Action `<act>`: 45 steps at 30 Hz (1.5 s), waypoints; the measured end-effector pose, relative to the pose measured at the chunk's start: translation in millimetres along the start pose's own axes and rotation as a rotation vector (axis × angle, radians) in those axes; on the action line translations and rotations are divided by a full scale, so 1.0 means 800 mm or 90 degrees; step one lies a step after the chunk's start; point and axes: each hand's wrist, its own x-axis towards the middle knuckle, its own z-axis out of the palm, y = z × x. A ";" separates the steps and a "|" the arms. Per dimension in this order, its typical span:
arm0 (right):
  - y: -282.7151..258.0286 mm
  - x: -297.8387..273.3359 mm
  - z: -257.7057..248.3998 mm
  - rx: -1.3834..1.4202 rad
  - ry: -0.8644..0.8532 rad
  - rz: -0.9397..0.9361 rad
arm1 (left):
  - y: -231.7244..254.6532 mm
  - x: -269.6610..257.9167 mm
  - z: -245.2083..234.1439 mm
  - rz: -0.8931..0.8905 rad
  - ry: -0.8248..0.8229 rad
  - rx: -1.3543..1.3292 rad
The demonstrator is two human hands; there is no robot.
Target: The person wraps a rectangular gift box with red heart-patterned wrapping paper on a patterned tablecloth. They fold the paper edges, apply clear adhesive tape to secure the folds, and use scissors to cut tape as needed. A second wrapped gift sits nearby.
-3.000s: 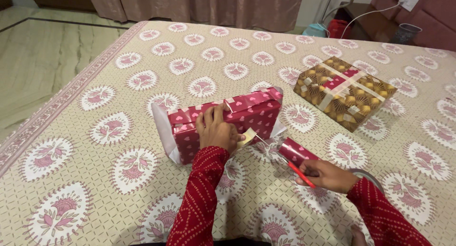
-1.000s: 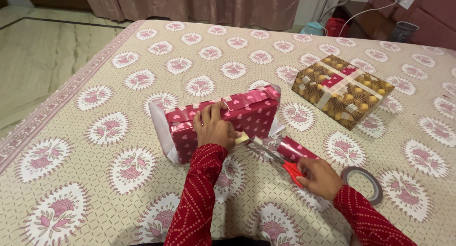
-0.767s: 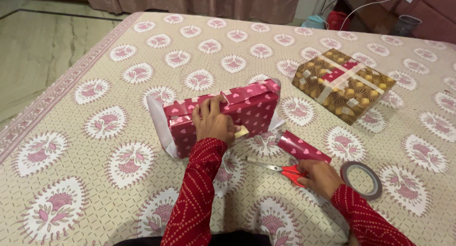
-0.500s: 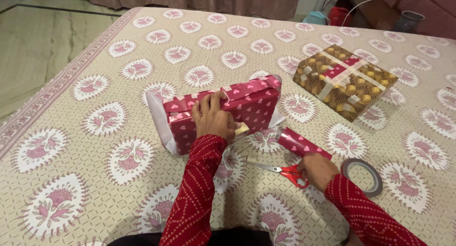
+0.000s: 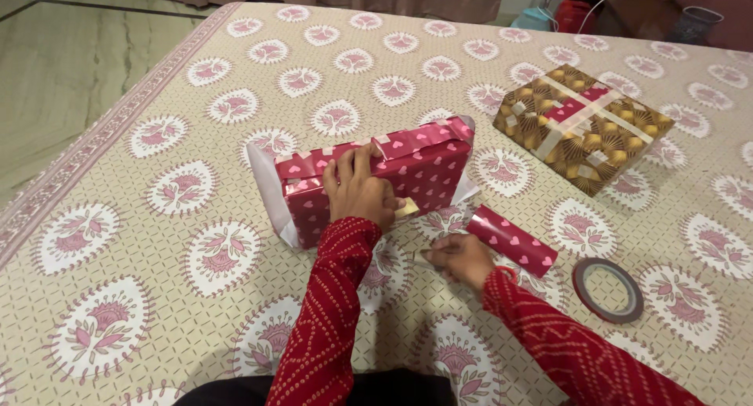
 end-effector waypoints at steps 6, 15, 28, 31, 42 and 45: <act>-0.007 0.010 0.016 0.081 0.005 0.037 | -0.003 0.000 0.004 0.026 0.039 0.005; 0.025 0.031 -0.008 0.350 -0.106 0.097 | -0.006 0.005 0.008 0.012 0.031 -0.003; -0.072 0.000 -0.047 0.371 0.168 -0.319 | -0.036 0.019 0.056 0.067 0.254 0.027; -0.122 -0.013 -0.049 0.224 0.191 -0.458 | -0.036 0.018 0.053 0.076 0.258 0.031; -0.206 0.021 -0.051 -0.283 0.252 -0.711 | -0.026 0.011 0.032 0.074 0.242 -0.028; -0.200 0.036 -0.058 -0.255 0.220 -0.631 | -0.024 0.015 0.031 0.070 0.241 -0.034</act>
